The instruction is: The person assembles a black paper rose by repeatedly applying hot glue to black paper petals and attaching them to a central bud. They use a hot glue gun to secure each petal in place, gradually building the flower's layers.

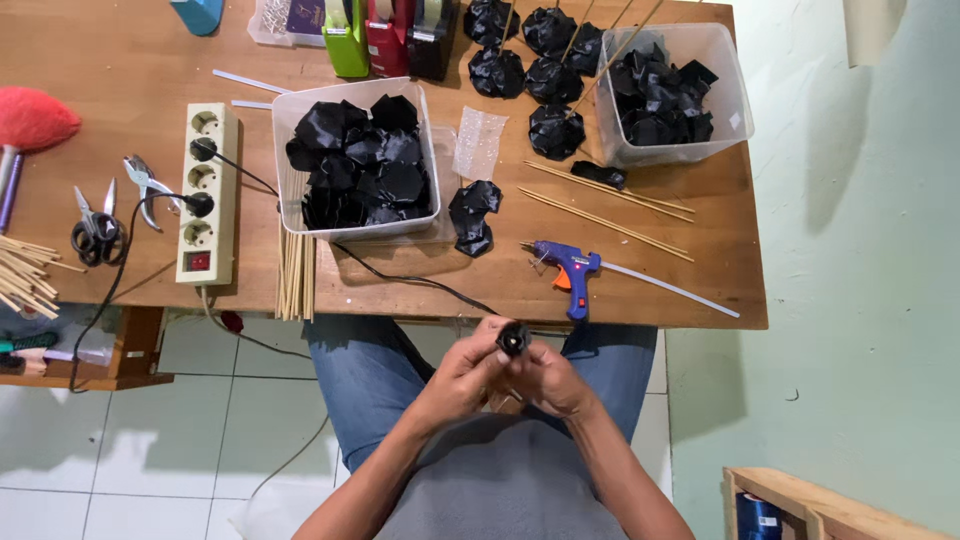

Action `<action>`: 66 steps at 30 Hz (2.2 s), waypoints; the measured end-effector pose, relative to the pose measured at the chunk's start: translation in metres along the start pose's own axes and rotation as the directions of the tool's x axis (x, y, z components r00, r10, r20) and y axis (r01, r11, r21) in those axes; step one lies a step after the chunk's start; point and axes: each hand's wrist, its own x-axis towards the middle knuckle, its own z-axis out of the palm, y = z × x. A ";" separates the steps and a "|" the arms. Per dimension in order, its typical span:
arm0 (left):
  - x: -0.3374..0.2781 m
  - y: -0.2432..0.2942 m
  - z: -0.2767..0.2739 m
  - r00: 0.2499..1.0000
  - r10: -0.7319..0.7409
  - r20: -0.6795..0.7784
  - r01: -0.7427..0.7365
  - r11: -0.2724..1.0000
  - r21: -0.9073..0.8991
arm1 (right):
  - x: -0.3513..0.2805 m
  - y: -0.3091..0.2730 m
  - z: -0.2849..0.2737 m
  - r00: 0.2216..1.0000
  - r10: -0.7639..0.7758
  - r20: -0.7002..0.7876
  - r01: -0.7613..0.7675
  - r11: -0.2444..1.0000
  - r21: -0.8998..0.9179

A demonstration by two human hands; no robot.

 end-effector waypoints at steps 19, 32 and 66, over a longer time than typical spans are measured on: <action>-0.011 -0.022 -0.029 0.845 -0.092 -0.527 0.046 0.994 -0.100 | 0.218 -0.101 0.023 0.922 -0.380 -0.077 -0.162 -0.198 -0.967; 0.022 -0.046 -0.032 0.810 -0.167 -0.562 0.120 0.986 -0.120 | 0.094 -0.088 0.078 0.698 -0.715 0.052 0.122 0.046 -0.991; 0.022 -0.036 -0.049 0.755 -0.297 -0.584 0.365 0.931 -0.002 | 0.034 -0.116 -0.061 0.789 -0.352 -0.503 -0.510 0.080 -0.856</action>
